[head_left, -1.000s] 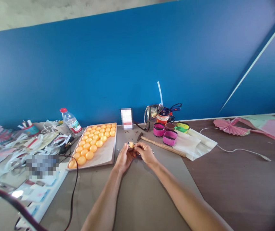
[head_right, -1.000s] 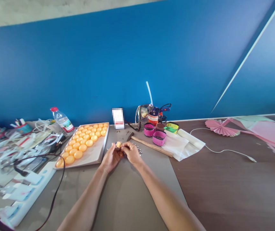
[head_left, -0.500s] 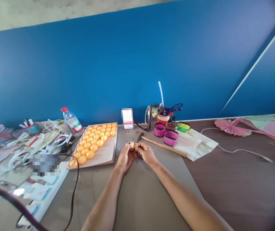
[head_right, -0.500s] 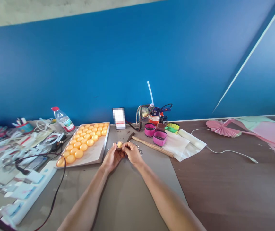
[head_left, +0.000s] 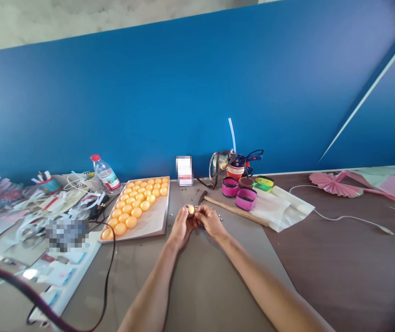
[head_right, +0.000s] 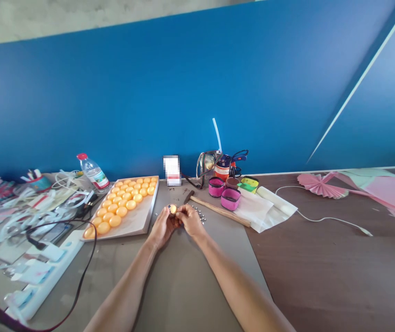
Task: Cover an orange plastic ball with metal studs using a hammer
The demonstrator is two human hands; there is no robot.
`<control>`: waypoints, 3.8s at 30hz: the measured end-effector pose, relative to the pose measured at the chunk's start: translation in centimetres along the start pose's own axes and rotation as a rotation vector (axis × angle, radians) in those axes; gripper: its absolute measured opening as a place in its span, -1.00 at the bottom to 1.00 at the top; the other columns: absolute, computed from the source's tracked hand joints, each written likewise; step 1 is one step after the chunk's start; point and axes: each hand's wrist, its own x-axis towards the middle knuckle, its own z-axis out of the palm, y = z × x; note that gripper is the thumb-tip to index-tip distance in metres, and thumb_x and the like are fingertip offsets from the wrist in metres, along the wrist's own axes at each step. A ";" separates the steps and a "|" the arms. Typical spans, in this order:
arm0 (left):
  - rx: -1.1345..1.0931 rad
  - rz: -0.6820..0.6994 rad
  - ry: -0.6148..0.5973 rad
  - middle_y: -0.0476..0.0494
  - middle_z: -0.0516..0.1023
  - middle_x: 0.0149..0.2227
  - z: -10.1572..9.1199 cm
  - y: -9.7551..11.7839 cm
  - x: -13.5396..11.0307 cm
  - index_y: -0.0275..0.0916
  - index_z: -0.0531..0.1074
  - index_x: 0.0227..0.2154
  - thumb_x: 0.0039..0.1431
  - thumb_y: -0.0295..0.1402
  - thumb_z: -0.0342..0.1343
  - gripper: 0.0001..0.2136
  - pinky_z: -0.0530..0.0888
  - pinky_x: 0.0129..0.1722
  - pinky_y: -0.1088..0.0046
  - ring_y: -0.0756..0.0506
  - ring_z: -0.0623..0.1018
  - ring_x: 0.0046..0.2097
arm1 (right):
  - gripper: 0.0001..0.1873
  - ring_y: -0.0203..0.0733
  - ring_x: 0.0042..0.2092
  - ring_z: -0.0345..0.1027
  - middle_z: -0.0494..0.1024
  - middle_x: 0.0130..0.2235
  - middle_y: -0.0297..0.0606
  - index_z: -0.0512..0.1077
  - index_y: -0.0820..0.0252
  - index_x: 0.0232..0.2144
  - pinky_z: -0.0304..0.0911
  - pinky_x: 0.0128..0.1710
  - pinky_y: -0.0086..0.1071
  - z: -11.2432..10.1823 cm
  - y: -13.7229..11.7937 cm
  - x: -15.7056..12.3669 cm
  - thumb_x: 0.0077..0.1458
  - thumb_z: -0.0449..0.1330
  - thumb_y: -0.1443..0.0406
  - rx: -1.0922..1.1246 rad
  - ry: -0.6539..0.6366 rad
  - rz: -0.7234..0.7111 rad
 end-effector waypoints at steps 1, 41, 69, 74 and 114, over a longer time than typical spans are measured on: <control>0.015 0.003 0.005 -0.05 0.43 -0.49 0.0 -0.1 0.0 -0.26 0.37 -0.32 0.06 -0.13 0.09 -0.72 0.30 -0.53 0.51 0.01 0.38 -0.52 | -0.73 -0.36 -0.63 0.18 0.27 -0.67 -0.55 0.19 0.11 -0.48 0.09 -0.58 -0.45 0.0 0.0 0.0 -0.18 0.18 0.14 -0.001 0.002 0.006; -0.249 -0.069 0.046 -0.09 0.40 -0.52 -0.9 1.3 0.4 -0.27 0.26 -0.51 0.07 -0.12 0.08 -0.70 0.32 -0.48 0.46 0.00 0.38 -0.54 | -0.79 -0.12 -0.19 0.25 0.49 -0.24 -0.20 0.38 0.18 -0.24 -0.09 -0.09 -0.25 -6.1 0.3 1.5 0.09 0.00 0.38 -1.269 0.674 -0.438; -0.392 -0.029 0.145 -0.12 0.39 -0.52 -1.6 1.7 0.9 -0.27 0.31 -0.50 0.16 -0.11 -0.06 -0.69 0.34 -0.47 0.46 0.01 0.33 -0.54 | -0.76 -0.20 -0.18 0.29 0.49 -0.24 -0.21 0.37 0.18 -0.24 -0.06 -0.12 -0.28 -2.8 -1.1 -0.6 0.18 -0.09 0.37 -1.115 0.382 -0.761; -0.400 -0.045 0.129 -0.10 0.37 -0.51 -1.6 1.6 0.8 -0.27 0.32 -0.50 0.11 -0.09 0.00 -0.69 0.34 -0.47 0.46 0.02 0.32 -0.53 | -0.75 -0.20 -0.19 0.30 0.50 -0.26 -0.20 0.38 0.18 -0.26 -0.04 -0.14 -0.29 -2.8 -1.4 -0.6 0.19 -0.10 0.35 -1.099 0.364 -0.727; -0.324 -0.086 0.084 -0.12 0.43 -0.48 -0.7 2.0 0.3 -0.30 0.34 -0.49 0.07 -0.19 0.11 -0.75 0.42 -0.42 0.45 0.01 0.42 -0.50 | -0.83 -0.18 -0.23 0.21 0.48 -0.31 -0.26 0.49 0.12 -0.43 -0.17 -0.21 -0.27 -6.0 0.4 1.1 0.01 0.08 0.36 -1.295 0.536 -0.354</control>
